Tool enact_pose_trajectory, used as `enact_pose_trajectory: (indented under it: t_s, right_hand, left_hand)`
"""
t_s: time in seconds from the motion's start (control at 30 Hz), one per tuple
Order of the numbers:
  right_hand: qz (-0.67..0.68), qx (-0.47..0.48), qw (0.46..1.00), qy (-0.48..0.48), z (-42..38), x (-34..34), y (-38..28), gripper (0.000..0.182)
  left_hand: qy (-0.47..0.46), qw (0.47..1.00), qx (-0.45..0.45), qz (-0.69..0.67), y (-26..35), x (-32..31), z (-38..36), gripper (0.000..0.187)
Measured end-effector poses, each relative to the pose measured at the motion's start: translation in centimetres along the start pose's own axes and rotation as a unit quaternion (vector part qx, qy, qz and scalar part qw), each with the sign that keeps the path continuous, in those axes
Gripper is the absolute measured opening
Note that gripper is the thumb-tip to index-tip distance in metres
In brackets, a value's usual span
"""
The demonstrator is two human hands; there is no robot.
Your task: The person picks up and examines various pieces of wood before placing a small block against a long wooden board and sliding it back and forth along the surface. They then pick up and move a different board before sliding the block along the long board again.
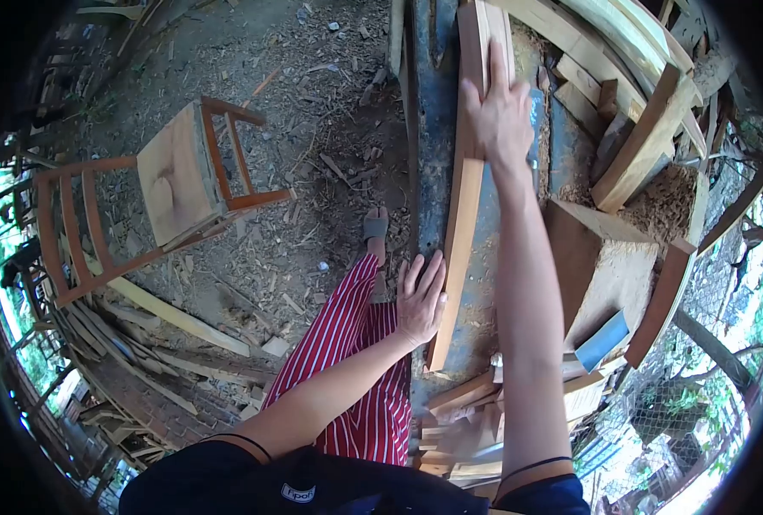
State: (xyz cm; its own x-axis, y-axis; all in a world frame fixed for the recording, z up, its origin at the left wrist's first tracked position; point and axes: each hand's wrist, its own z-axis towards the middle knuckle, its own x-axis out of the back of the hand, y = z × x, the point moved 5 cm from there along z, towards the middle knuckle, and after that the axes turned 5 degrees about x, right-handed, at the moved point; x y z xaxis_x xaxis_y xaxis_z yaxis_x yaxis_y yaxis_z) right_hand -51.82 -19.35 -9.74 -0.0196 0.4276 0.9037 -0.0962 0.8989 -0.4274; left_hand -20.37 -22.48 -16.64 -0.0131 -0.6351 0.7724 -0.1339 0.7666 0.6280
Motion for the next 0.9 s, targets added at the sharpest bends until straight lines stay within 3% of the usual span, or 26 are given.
enact_pose_trajectory:
  t_s: [0.17, 0.43, 0.57, 0.9]
  right_hand:
    - [0.014, -0.009, 1.000, -0.001, -3.8, 0.4, 0.6, 0.070]
    - [0.009, -0.026, 0.990, -0.137, -25.4, 2.2, 3.4, 0.078]
    - [-0.009, -0.019, 0.993, -0.115, -21.6, 1.8, 3.0, 0.075]
    - [-0.028, 0.049, 0.998, 0.036, 1.2, -0.4, -0.5, 0.073]
  left_hand:
    - [0.008, 1.000, 0.004, 0.012, 0.2, 0.1, 0.1, 0.052]
    - [0.028, 0.999, 0.015, -0.016, 0.3, 0.2, 0.1, 0.053]
    - [0.011, 1.000, 0.014, -0.022, 0.2, 0.2, 0.0, 0.052]
    - [0.004, 1.000, 0.010, -0.021, 0.1, 0.0, -0.2, 0.048]
